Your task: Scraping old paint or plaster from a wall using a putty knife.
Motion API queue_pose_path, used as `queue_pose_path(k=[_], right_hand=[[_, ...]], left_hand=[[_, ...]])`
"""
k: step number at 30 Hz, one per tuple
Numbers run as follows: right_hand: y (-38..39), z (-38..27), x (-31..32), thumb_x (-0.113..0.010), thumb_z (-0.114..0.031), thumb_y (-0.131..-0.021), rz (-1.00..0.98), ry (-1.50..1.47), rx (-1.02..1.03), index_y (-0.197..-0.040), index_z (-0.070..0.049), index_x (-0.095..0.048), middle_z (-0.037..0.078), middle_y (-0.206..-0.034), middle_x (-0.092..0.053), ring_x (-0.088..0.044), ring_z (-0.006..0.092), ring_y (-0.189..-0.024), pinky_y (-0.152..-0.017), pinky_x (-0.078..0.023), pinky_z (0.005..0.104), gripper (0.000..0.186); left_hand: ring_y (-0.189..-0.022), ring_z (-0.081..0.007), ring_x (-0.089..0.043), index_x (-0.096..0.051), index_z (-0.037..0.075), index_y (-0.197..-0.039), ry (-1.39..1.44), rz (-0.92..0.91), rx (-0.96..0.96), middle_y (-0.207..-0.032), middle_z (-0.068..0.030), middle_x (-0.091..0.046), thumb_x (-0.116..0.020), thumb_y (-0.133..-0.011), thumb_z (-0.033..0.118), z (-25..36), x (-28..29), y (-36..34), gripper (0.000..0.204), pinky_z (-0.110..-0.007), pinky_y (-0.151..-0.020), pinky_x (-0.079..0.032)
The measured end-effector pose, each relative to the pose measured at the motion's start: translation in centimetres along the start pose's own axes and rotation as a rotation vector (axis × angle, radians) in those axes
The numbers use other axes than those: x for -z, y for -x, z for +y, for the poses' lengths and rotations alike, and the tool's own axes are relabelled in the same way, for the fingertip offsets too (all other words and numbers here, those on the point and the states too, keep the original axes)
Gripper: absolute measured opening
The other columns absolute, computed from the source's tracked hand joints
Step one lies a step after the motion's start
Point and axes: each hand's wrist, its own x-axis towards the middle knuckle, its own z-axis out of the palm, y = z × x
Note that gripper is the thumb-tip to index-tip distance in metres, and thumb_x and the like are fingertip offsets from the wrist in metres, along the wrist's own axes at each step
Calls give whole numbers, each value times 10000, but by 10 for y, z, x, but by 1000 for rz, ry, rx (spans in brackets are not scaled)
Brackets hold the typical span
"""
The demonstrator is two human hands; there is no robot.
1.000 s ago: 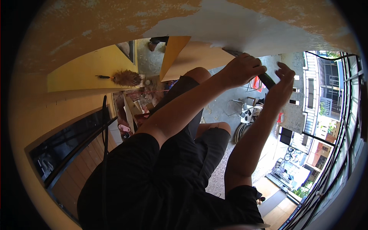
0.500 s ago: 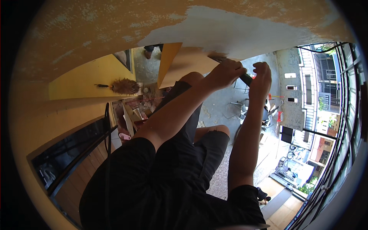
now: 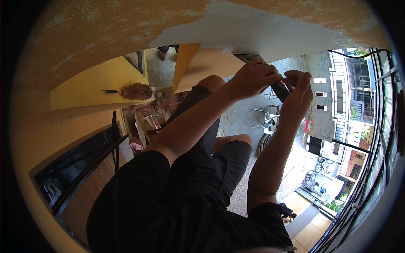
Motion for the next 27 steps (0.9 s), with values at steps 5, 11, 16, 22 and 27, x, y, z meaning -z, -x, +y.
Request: queue_pose_path(k=[5, 11, 16, 22, 27], right_hand=[[1, 0, -3, -245, -560, -966, 60, -16, -56, -870, 2, -634, 127, -792, -634, -625, 239, -799, -777, -465, 396, 690], [-4, 3, -4, -250, -573, -962, 107, 29, -58, -846, 1, -642, 126, -773, -632, -624, 243, -780, -779, -469, 391, 705], [-5, 12, -4, -242, -547, -973, 117, -24, -49, -830, 9, -641, 124, -793, -634, -612, 236, -764, -805, -460, 388, 700], [-11, 4, 32, -220, -418, -1006, 172, -91, -22, -912, 0, -603, 124, -885, -624, -590, 243, -862, -860, -433, 368, 575], [-15, 20, 11, -336, -188, -943, 89, 270, 150, -1005, -53, -601, 136, -974, -593, -558, 275, -936, -852, -425, 378, 304]], left_hand=[[-929, -172, -584, -565, 152, -1028, 21, -36, 3, -978, 2, -598, -701, -738, 57, -2, -1, 0, 333, -371, -846, -413], [-916, -174, -594, -565, 157, -1019, 36, -56, -3, -959, 13, -600, -695, -758, 75, -6, -4, -3, 303, -370, -839, -417], [-907, -167, -602, -564, 154, -1007, 23, -45, -22, -949, 14, -607, -687, -774, 90, -8, -4, -3, 272, -369, -827, -417], [-910, -160, -601, -561, 152, -1009, -13, -47, -8, -944, 17, -612, -676, -796, 120, -6, -8, -6, 244, -365, -812, -411], [-899, -161, -599, -561, 156, -1017, -41, -91, -20, -945, 15, -615, -668, -807, 127, -9, -5, -7, 238, -365, -800, -404]])
